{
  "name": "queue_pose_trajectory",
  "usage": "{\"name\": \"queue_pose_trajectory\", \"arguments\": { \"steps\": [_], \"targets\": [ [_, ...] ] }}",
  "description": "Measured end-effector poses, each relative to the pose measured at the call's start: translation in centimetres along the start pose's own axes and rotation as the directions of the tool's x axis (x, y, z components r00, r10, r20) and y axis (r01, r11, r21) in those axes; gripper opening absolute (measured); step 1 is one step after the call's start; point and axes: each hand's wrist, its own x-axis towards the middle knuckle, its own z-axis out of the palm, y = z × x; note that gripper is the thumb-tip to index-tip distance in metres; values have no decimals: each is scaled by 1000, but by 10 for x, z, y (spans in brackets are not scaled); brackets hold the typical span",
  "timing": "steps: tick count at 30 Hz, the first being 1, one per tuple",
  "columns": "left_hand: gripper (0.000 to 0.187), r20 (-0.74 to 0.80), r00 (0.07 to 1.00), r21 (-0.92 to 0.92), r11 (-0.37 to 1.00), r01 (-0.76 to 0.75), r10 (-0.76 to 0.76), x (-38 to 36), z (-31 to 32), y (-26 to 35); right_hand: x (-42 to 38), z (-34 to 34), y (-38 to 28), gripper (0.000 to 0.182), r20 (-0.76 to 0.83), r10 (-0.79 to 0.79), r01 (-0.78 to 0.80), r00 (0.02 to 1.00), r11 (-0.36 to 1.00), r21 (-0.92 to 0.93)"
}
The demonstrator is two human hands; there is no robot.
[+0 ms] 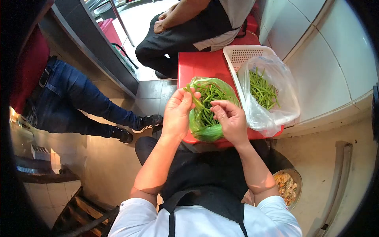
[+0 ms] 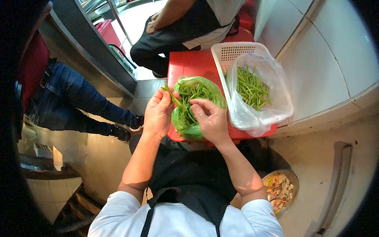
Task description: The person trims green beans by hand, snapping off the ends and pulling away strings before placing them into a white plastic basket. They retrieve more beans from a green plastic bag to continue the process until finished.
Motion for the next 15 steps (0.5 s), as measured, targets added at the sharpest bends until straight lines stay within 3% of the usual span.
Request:
{"name": "queue_pose_trajectory", "arguments": {
  "steps": [1, 4, 8, 11, 14, 15],
  "targets": [
    [19, 15, 1000, 15, 1000, -25, 25, -1, 2, 0, -3, 4, -3, 16, -58, -42, 39, 997, 998, -52],
    [17, 60, 992, 62, 991, -119, 115, -6, 5, 0, -1, 3, -17, 17, 35, -354, 335, 935, 846, -415],
    [15, 123, 968, 143, 961, -236, 220, -10, 11, -3, 8, 3, -13, 14, 83, -485, 452, 870, 721, -525],
    [14, 131, 958, 158, 949, -274, 255, -11, 14, -6, 9, 5, -15, 11, 77, -478, 434, 875, 704, -562],
    [13, 145, 953, 121, 951, -285, 268, -12, 14, -10, 7, 9, -11, 7, -24, -415, 335, 910, 767, -547],
    [13, 152, 951, 101, 952, -288, 271, -13, 15, -11, 6, 9, -6, 7, -105, -237, 198, 966, 936, -291]
  ]
}}
